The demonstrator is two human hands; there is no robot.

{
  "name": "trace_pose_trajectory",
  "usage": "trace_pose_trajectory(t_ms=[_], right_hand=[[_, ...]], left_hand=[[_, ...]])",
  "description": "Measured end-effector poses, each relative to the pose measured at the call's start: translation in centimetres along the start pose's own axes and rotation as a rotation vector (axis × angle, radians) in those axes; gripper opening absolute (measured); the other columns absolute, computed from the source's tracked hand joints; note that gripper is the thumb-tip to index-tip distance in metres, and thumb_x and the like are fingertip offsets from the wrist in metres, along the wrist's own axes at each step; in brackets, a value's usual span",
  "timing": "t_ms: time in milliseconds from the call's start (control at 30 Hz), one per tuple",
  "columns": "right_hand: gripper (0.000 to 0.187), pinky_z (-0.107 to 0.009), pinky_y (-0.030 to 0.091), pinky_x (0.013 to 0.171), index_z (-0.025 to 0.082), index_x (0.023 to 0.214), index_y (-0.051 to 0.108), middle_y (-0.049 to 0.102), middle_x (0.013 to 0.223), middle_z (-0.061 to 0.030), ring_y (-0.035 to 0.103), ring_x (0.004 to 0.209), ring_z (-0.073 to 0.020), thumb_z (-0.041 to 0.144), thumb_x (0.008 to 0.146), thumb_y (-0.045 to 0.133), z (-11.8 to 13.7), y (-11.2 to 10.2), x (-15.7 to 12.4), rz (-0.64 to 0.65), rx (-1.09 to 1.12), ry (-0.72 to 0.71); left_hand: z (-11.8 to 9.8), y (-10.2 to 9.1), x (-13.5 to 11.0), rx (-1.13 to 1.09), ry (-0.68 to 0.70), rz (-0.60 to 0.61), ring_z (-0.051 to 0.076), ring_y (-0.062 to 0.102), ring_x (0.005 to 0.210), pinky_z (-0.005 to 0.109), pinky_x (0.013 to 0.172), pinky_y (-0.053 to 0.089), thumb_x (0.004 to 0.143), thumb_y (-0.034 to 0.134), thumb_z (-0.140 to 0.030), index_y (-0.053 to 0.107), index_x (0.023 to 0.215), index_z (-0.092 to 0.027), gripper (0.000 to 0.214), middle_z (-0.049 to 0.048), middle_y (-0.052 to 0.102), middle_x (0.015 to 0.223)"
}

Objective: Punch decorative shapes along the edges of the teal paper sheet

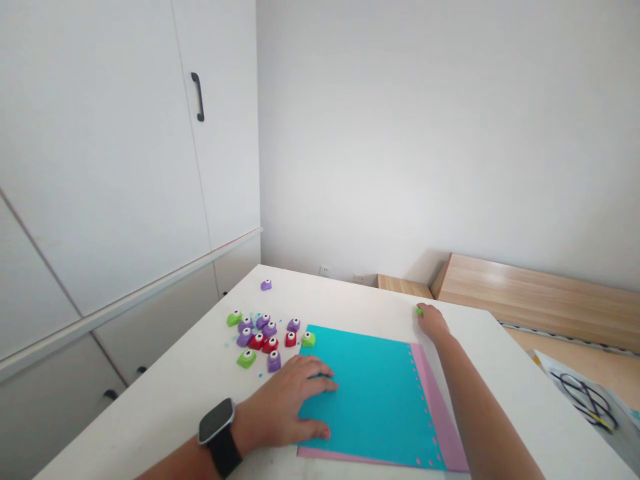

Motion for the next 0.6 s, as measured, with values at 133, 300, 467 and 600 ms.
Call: trace_pose_trajectory(t_ms=[133, 300, 467, 600], right_hand=[[0.035, -0.032, 0.038, 0.093, 0.014, 0.121, 0.063, 0.064, 0.12, -0.0192, 0.059, 0.113, -0.027, 0.023, 0.089, 0.051, -1.5, -0.1, -0.2, 0.047, -0.043, -0.01], [0.024, -0.03, 0.041, 0.087, 0.017, 0.1, 0.07, 0.07, 0.108, -0.0134, 0.063, 0.104, -0.0261, 0.026, 0.079, 0.067, -3.0, -1.6, -2.2, 0.107, -0.036, -0.072], [0.021, -0.031, 0.044, 0.077, 0.016, 0.088, 0.067, 0.071, 0.094, -0.0122, 0.065, 0.092, -0.0248, 0.036, 0.081, 0.066, -3.7, -4.1, -6.1, 0.071, 0.039, -0.066], [0.036, -0.026, 0.043, 0.054, 0.019, 0.104, 0.061, 0.068, 0.081, -0.0052, 0.063, 0.065, -0.017, 0.05, 0.089, 0.052, -2.7, -5.8, -12.6, 0.08, 0.433, -0.03]], left_hand=[[0.1, 0.3, 0.2, 0.026, -0.023, -0.002, 0.032, 0.051, 0.121, 0.047, 0.103, 0.037, 0.077, 0.066, -0.066, 0.058, 0.131, -0.033, 0.064, 0.006, 0.058, 0.135], [-2.2, 0.2, 1.7, 0.08, -0.014, 0.001, 0.031, 0.055, 0.113, 0.047, 0.099, 0.038, 0.084, 0.063, -0.058, 0.061, 0.126, -0.03, 0.051, 0.008, 0.063, 0.124], [-7.6, 1.9, 5.6, 0.023, 0.179, 0.042, 0.028, 0.056, 0.114, 0.043, 0.102, 0.039, 0.083, 0.064, -0.058, 0.059, 0.127, -0.031, 0.052, 0.0061, 0.064, 0.122], [-6.9, 4.1, 10.9, 0.067, 0.151, 0.023, 0.034, 0.047, 0.128, 0.046, 0.105, 0.038, 0.075, 0.069, -0.063, 0.051, 0.136, -0.027, 0.073, 0.013, 0.054, 0.137]])
Point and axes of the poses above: each hand's wrist, its own x-axis towards the middle knuckle, its own y-axis out of the palm, z = x × y, the point moved 8 cm from there along x, towards the middle knuckle
